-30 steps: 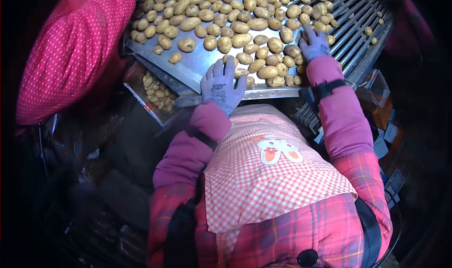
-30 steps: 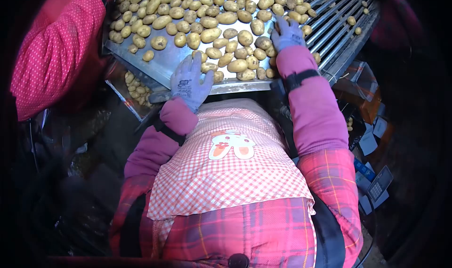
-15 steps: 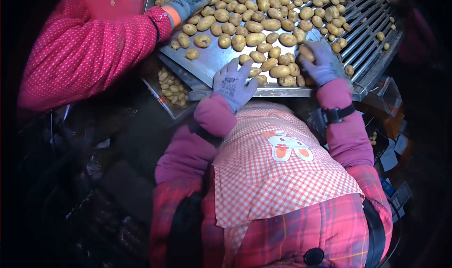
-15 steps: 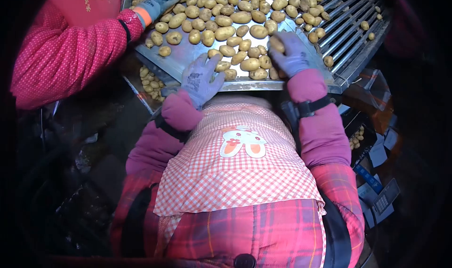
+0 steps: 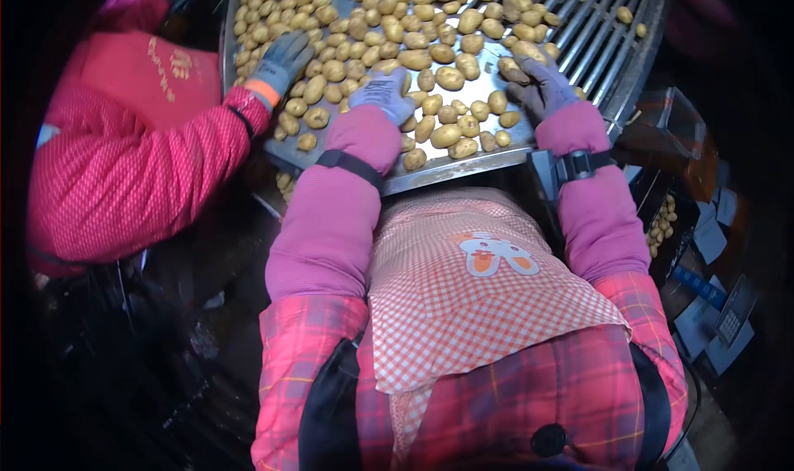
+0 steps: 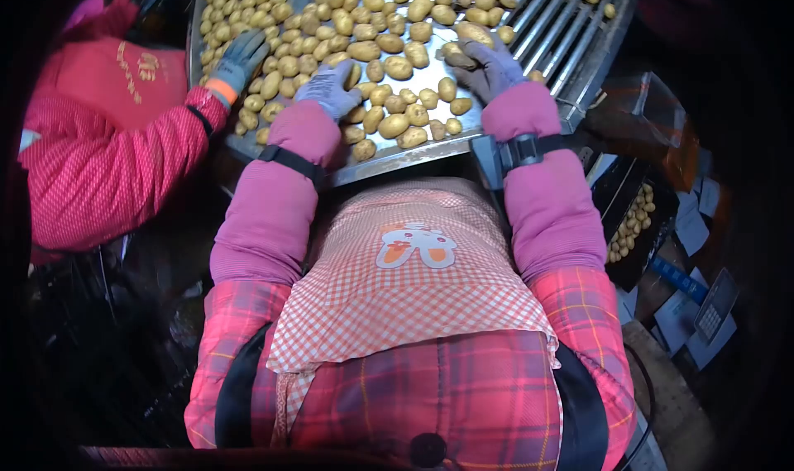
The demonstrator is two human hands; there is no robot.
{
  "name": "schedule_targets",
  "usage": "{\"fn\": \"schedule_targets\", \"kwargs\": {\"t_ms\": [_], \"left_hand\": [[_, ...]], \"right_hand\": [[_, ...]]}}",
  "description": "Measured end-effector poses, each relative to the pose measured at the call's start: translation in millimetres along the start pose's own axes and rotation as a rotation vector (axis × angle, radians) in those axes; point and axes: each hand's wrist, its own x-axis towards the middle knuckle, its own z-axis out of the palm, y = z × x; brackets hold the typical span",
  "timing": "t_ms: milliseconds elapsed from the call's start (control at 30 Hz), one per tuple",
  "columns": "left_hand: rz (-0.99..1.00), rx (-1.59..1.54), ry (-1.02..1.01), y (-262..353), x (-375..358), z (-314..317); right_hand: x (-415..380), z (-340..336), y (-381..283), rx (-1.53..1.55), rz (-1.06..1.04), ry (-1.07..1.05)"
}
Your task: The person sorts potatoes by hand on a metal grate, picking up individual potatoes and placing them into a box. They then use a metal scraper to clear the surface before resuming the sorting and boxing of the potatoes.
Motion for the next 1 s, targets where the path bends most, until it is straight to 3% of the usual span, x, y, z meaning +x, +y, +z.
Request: {"fn": "schedule_targets", "kwargs": {"t_ms": [33, 100, 133, 167, 233, 267, 333, 400, 433, 467, 500, 567, 633, 667, 700, 733, 800, 900, 1000], "left_hand": [[-0.006, -0.061, -0.026, -3.7, 4.4, 0.9], [0.042, -0.124, -0.107, -9.2, 16.1, 0.5], [0.045, -0.106, -0.120, -8.8, 17.5, 2.2], [0.046, -0.089, -0.135, -8.1, 16.6, 2.2], [0.005, -0.066, -0.162, -3.8, 13.3, -10.4], [0.008, -0.161, -0.172, -11.9, 16.0, -11.3], [0.014, -0.249, -0.183, -20.4, 20.0, -6.4], [-0.056, -1.021, -0.291, -26.1, 16.2, 0.2], [-0.102, -1.412, -0.334, -31.2, 14.4, 6.8], [0.042, -1.929, -0.583, -39.4, 18.0, 24.1], [-0.121, -1.779, -0.300, -4.2, -10.3, 2.2], [-0.132, -2.041, -0.370, 17.3, -19.6, 8.2], [-0.095, -2.200, -0.459, 31.7, -18.1, 18.4], [-0.078, -2.260, -0.588, 35.2, -16.0, 23.6], [-0.084, -2.265, -0.588, 46.0, -18.7, 18.1], [-0.073, -2.185, -0.504, 58.1, -21.8, 12.0], [-0.065, -2.027, -0.378, 67.5, -25.2, 6.0], [-0.150, -1.774, -0.277, 82.7, -27.8, -17.1], [-0.096, -1.647, -0.188, 93.1, -16.7, -18.0]], "right_hand": [[-10.2, 5.9, -4.1, 0.169, 0.096, -0.003], [-26.1, 29.8, -14.8, 1.232, 0.416, 0.119], [-21.0, 28.3, -11.9, 1.747, 0.837, 0.190], [-13.7, 21.2, -20.4, 1.753, 0.836, 0.200], [-2.5, 8.0, -43.8, 2.073, 1.081, 0.278], [2.3, 7.7, -50.1, 1.959, 1.107, 0.252], [0.9, 9.9, -44.4, 2.047, 1.081, 0.243], [-8.2, 27.6, -29.9, 2.135, 1.067, 0.224], [-15.6, 48.8, -15.2, 1.849, 0.913, 0.224], [-17.2, 61.7, -6.8, 1.563, 0.755, 0.217], [-12.5, 57.8, -10.9, 1.569, 0.762, 0.208], [5.4, 33.3, -30.0, 2.262, 1.026, 0.274], [9.5, 33.7, -37.7, 2.286, 1.048, 0.238], [7.1, 42.4, -38.5, 1.840, 0.848, 0.179], [8.7, 45.3, -42.8, 1.395, 0.649, 0.121], [10.4, 42.9, -42.4, 1.396, 0.652, 0.118], [22.7, 23.6, -49.3, 2.165, 1.123, 0.380], [24.1, 20.2, -43.8, 2.194, 1.173, 0.383], [26.2, 14.3, -40.9, 2.189, 1.181, 0.325]]}}
